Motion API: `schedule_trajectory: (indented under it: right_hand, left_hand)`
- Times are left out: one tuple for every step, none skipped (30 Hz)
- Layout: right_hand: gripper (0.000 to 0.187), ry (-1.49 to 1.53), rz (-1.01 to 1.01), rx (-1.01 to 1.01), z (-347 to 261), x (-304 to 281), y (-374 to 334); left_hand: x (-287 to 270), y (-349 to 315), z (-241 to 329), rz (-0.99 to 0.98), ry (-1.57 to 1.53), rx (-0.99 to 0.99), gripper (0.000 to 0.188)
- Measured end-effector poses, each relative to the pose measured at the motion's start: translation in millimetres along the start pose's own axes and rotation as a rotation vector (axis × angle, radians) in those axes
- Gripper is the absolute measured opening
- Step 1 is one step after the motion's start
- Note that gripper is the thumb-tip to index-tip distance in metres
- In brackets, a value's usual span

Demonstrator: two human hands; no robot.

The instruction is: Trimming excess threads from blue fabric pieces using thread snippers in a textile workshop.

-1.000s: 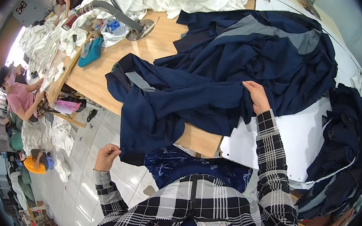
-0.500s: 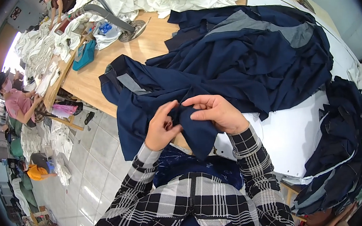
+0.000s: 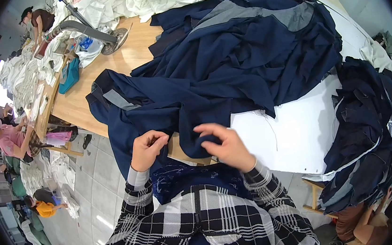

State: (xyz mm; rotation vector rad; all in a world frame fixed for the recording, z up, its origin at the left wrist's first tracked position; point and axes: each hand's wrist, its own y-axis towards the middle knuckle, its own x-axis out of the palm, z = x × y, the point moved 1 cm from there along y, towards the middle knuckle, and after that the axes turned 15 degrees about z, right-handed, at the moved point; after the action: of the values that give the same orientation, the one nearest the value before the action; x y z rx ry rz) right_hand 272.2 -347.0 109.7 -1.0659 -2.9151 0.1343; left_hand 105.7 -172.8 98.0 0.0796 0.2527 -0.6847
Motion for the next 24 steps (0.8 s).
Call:
schedule_trajectory:
  right_hand:
    - [0.034,-0.069,0.003,-0.21,7.4,9.4,-8.1]
    - [0.032,-0.133,-0.053,-0.326,9.1,18.5,-17.0]
    - [0.029,-0.197,-0.148,-0.3,17.3,25.1,-27.6]
    - [0.028,-0.197,-0.156,-0.435,29.8,35.1,-35.7]
    - [0.027,-0.239,-0.199,-0.474,42.7,40.1,-41.6]
    - [0.026,-0.214,-0.232,-0.462,48.9,45.0,-48.1]
    - [0.025,-0.188,-0.265,-0.449,51.9,48.5,-52.2]
    - [0.024,-0.183,-0.299,-0.451,52.5,48.5,-52.6]
    - [0.024,-0.183,-0.284,-0.446,51.0,45.5,-51.0]
    - [0.023,-0.182,-0.27,-0.441,47.2,41.0,-47.4]
    - [0.025,-0.2,-0.173,-0.462,39.7,34.0,-39.5]
    - [0.027,-0.238,-0.084,-0.521,33.1,26.6,-27.8]
    - [0.03,-0.336,-0.005,-0.653,25.4,19.2,-10.0]
    - [0.038,-0.355,-0.02,-0.69,20.1,17.0,10.4]
    - [0.044,-0.434,-0.102,-0.761,7.0,22.9,30.9]
    - [0.05,-0.515,-0.183,-0.832,-6.4,32.9,49.8]
    - [0.054,-0.534,-0.321,-0.846,-8.5,45.8,67.7]
    - [0.058,-0.557,-0.458,-0.86,-8.9,58.8,81.3]
    - [0.057,-0.572,-0.528,-0.879,-9.1,70.0,89.5]
    - [0.055,-0.542,-0.632,-0.776,-10.9,82.3,98.2]
    - [0.053,-0.516,-0.732,-0.671,-13.0,92.7,104.6]
    - [0.038,-0.524,-0.752,-0.617,-15.4,100.0,108.4]
    - [0.038,-0.53,-0.776,-0.635,-17.5,103.4,110.2]
    - [0.031,-0.513,-0.701,-0.7,-20.5,103.2,110.3]
  left_hand:
    - [4.7,-0.9,-1.1,0.01,0.025,-0.201,0.013]
    - [11.7,-3.6,1.8,-0.019,-0.003,-0.205,0.02]
    - [18.6,-6.0,-14.8,-0.057,0.043,-0.18,0.027]
    - [25.5,-8.7,-27.8,-0.051,0.195,-0.071,0.035]
    - [32.2,-9.2,-35.6,-0.078,0.291,-0.052,0.04]
    - [37.1,-12.1,-45.3,-0.059,0.302,0.033,0.036]
    - [36.0,-12.8,-54.3,-0.059,0.305,0.03,0.036]
    - [36.0,-12.1,-60.0,-0.076,0.136,-0.173,0.032]
    - [34.8,-12.8,-65.0,-0.09,-0.034,-0.376,0.027]
    - [31.7,-13.3,-68.3,-0.044,-0.249,-0.446,0.016]
    - [25.7,-11.1,-59.2,-0.052,-0.301,-0.486,0.014]
    - [19.5,-8.5,-48.0,-0.059,-0.358,-0.524,0.011]
    - [16.1,-6.6,-42.2,-0.082,-0.387,-0.536,0.009]
    - [12.2,-6.8,-38.5,-0.071,-0.388,-0.534,0.009]
    - [7.7,-7.4,-35.1,-0.107,-0.424,-0.517,0.009]
    - [3.6,-8.0,-30.6,-0.145,-0.46,-0.497,0.01]
    - [-0.5,-10.2,-24.2,-0.131,-0.462,-0.49,0.01]
    - [-3.6,-13.0,-16.2,-0.07,-0.555,-0.509,0.01]
    - [-6.7,-15.0,-11.2,-0.008,-0.649,-0.526,0.011]
    - [-14.5,-16.8,-7.5,0.062,-0.706,-0.522,0.012]
    - [-22.9,-17.4,-2.8,0.144,-0.738,-0.529,0.012]
    - [-30.9,-16.6,3.3,0.222,-0.773,-0.536,0.011]
    - [-41.7,-15.8,-3.2,0.2,-0.854,-0.484,0.014]
    - [-47.0,-15.3,-7.3,0.224,-0.867,-0.466,0.014]
